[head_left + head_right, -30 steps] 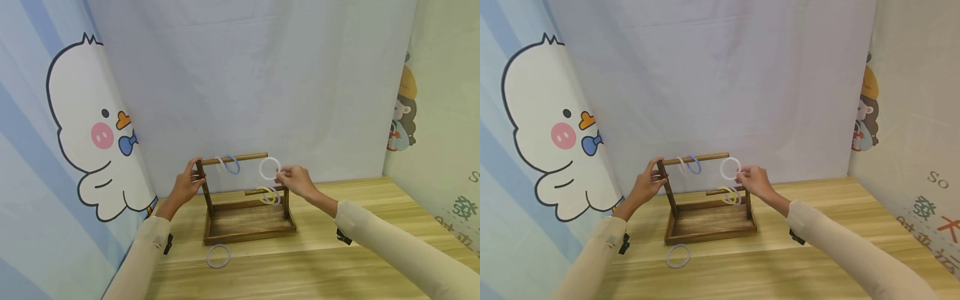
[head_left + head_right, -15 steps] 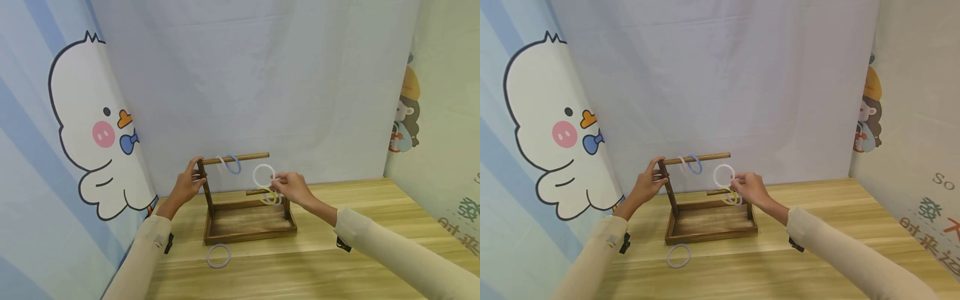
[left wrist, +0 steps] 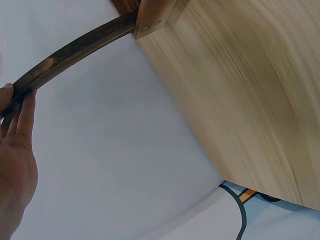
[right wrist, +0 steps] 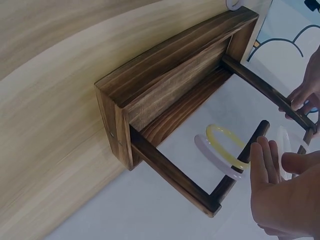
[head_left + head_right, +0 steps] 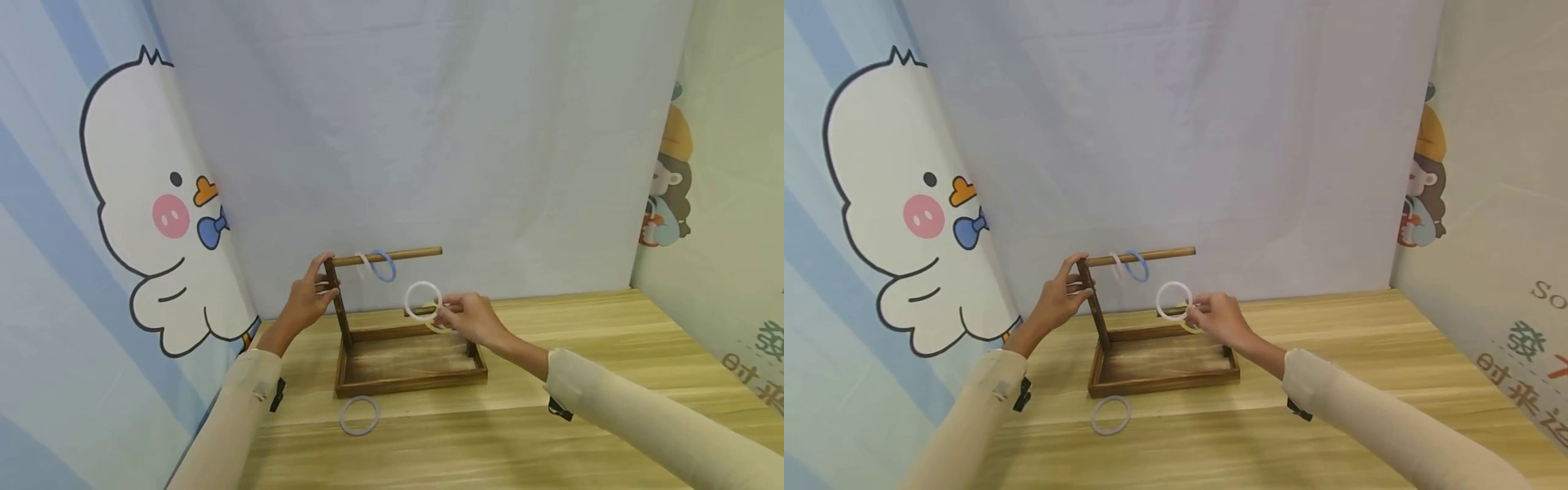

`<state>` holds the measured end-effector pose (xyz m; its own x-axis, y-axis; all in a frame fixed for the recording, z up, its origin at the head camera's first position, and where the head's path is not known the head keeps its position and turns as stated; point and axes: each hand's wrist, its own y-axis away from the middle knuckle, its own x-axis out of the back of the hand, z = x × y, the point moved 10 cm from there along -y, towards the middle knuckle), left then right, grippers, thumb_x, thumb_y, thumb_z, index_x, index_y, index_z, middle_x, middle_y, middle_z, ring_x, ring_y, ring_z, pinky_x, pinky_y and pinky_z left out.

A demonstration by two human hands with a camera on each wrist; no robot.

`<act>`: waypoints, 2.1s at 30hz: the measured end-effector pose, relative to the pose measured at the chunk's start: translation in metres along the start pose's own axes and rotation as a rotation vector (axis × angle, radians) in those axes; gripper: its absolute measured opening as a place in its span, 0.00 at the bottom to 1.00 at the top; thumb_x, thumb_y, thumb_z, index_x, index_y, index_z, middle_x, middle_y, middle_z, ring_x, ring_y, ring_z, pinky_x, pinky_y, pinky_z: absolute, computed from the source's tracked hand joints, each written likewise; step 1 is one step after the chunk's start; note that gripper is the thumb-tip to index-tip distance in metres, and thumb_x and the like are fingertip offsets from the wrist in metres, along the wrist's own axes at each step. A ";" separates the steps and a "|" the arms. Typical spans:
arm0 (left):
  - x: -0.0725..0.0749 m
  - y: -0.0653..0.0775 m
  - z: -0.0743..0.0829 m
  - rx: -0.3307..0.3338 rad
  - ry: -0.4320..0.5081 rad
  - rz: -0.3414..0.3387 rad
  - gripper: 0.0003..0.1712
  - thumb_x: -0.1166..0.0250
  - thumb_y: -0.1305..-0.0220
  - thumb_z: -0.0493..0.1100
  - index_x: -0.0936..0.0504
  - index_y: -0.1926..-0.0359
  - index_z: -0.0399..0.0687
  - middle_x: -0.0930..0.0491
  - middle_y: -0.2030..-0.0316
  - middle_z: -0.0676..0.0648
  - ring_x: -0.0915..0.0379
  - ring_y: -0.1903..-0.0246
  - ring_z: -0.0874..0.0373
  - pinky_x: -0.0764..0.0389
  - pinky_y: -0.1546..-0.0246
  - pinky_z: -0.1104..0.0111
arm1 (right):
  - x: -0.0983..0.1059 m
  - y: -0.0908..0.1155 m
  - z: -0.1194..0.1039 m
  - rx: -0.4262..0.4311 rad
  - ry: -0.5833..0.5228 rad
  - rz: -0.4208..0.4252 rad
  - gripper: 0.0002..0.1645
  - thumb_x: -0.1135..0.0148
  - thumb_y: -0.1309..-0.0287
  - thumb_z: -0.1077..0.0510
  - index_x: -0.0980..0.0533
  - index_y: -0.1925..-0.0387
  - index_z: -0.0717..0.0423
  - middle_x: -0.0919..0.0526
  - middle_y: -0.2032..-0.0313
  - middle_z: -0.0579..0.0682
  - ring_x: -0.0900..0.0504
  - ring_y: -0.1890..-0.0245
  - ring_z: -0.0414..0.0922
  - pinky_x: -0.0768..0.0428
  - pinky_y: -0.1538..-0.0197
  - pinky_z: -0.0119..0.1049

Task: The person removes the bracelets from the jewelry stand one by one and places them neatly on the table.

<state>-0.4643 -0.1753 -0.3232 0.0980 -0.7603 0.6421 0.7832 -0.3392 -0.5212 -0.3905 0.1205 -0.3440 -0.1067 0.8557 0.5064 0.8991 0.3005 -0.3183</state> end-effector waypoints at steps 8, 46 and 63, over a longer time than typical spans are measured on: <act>0.000 -0.001 -0.001 0.016 0.017 -0.004 0.46 0.33 0.32 0.26 0.43 0.22 0.53 0.17 0.48 0.29 0.15 0.48 0.37 0.11 0.49 0.55 | -0.014 0.005 0.000 0.009 -0.002 -0.020 0.16 0.39 0.28 0.67 0.20 0.44 0.73 0.10 0.60 0.64 0.08 0.61 0.53 0.09 0.62 0.33; -0.002 -0.003 0.005 -0.048 -0.013 0.011 0.45 0.32 0.33 0.26 0.42 0.22 0.52 0.16 0.50 0.30 0.14 0.50 0.37 0.12 0.48 0.55 | -0.084 0.047 0.023 0.009 -0.080 -0.253 0.17 0.39 0.29 0.69 0.23 0.46 0.81 0.11 0.62 0.67 0.10 0.62 0.63 0.08 0.59 0.48; 0.000 0.000 0.002 -0.021 -0.017 0.001 0.45 0.33 0.32 0.27 0.43 0.22 0.52 0.16 0.48 0.30 0.15 0.49 0.38 0.12 0.49 0.57 | -0.109 0.059 0.027 0.006 -0.124 -0.327 0.13 0.37 0.33 0.72 0.20 0.51 0.80 0.11 0.67 0.64 0.10 0.67 0.62 0.08 0.65 0.45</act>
<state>-0.4629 -0.1742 -0.3217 0.1089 -0.7512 0.6510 0.7699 -0.3505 -0.5333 -0.3376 0.0565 -0.4395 -0.4395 0.7586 0.4811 0.8067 0.5688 -0.1600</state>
